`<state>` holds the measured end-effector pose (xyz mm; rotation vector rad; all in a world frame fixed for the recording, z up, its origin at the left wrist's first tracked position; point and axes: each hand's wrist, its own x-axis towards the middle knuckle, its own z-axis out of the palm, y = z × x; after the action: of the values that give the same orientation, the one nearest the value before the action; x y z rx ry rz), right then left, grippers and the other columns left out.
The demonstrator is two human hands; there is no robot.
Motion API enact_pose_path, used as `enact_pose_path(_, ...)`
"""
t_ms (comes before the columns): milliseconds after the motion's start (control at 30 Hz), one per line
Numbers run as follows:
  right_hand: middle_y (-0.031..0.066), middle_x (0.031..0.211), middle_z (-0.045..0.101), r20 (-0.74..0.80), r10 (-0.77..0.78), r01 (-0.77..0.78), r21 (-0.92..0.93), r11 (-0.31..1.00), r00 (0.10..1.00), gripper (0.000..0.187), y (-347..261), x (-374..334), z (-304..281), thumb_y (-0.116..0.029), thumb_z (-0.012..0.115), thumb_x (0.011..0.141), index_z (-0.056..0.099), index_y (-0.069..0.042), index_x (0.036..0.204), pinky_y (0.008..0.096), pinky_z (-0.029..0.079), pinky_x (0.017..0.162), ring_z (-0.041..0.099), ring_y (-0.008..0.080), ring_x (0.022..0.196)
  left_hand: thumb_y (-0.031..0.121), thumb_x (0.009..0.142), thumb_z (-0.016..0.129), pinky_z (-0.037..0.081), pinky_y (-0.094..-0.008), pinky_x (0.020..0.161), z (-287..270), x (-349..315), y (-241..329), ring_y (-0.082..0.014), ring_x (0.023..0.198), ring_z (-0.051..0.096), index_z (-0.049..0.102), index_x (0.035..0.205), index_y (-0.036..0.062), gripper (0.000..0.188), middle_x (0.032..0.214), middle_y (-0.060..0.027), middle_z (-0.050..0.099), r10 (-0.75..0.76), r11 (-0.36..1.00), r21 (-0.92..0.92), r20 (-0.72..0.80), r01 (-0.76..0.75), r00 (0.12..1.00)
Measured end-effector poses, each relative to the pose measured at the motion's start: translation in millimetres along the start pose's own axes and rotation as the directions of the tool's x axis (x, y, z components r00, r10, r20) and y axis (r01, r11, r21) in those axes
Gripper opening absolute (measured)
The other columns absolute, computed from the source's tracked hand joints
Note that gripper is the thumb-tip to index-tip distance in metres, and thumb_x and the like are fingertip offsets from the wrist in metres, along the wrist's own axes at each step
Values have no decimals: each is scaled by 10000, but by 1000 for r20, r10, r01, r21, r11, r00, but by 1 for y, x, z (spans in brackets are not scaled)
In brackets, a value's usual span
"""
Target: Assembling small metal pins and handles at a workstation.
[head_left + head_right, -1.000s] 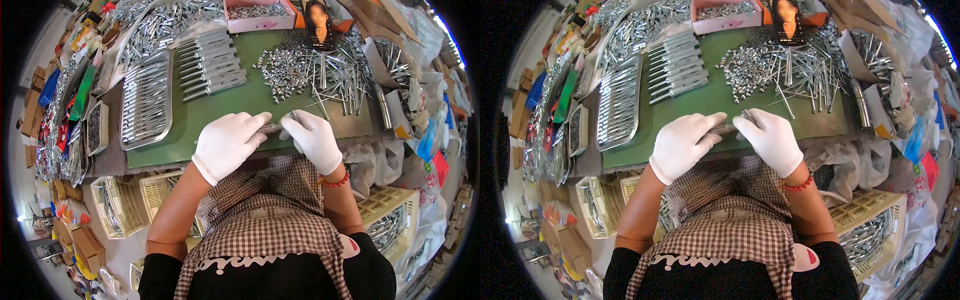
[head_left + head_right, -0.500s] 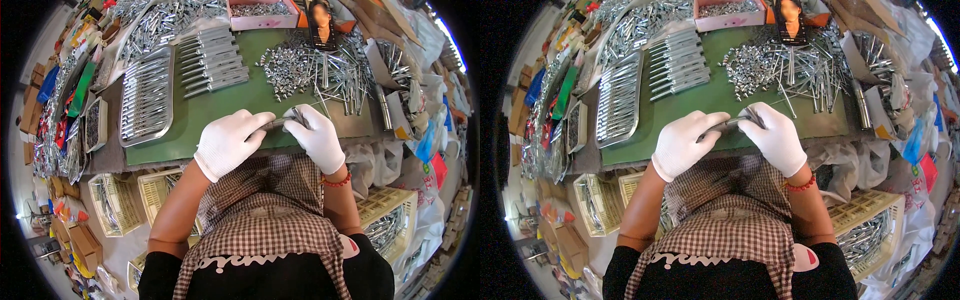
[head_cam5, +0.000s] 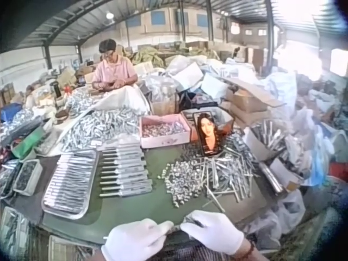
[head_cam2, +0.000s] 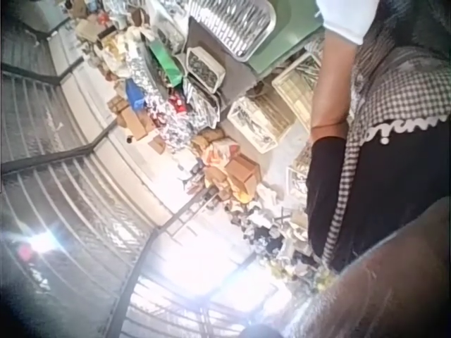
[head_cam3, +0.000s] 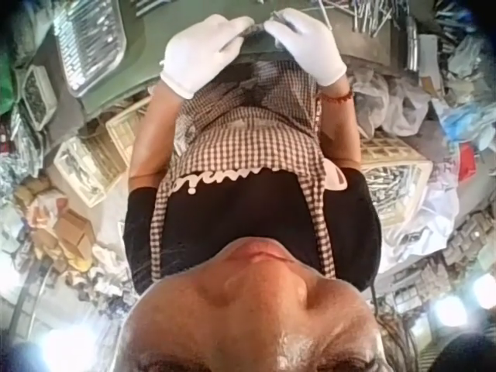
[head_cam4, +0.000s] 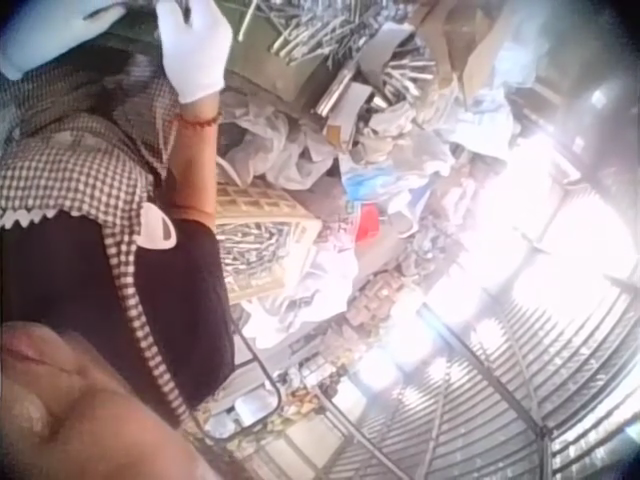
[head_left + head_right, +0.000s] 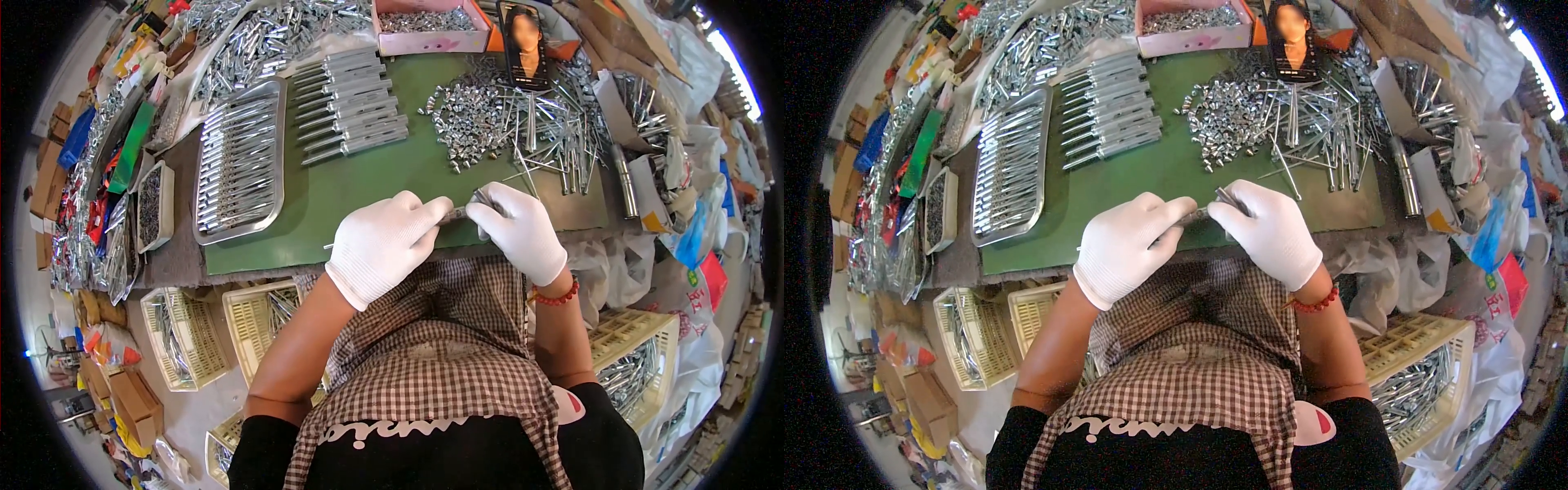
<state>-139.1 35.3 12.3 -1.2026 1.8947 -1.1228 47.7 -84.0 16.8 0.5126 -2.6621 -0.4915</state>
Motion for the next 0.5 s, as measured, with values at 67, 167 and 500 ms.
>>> enact_pose_path(67,102,662,598,39,3,-1,-29,1000,999,239,-2,3,-5,-229,657,956,640,0,888,325,471,584,599,168,600,144,880,652,523,-375,616,2,-1,-1,-277,696,639,677,1143,214,273,812,-56,617,-6,1000,-11,-1,6,1000)
enact_pose_path(167,115,682,629,41,-16,21,-125,992,999,263,-8,11,-12,-263,621,980,645,-10,913,321,485,581,658,193,615,150,883,648,528,-377,619,6,-2,-3,-278,696,641,679,1139,212,266,828,-54,617,-17,1000,4,-22,17,1000)
enact_pose_path(500,184,881,676,28,-394,297,-705,644,919,204,-15,123,-41,-265,550,946,647,-94,999,513,525,775,661,401,857,171,912,608,533,-401,597,8,7,4,-299,683,647,669,1117,192,215,867,-71,610,-114,991,85,86,107,990)
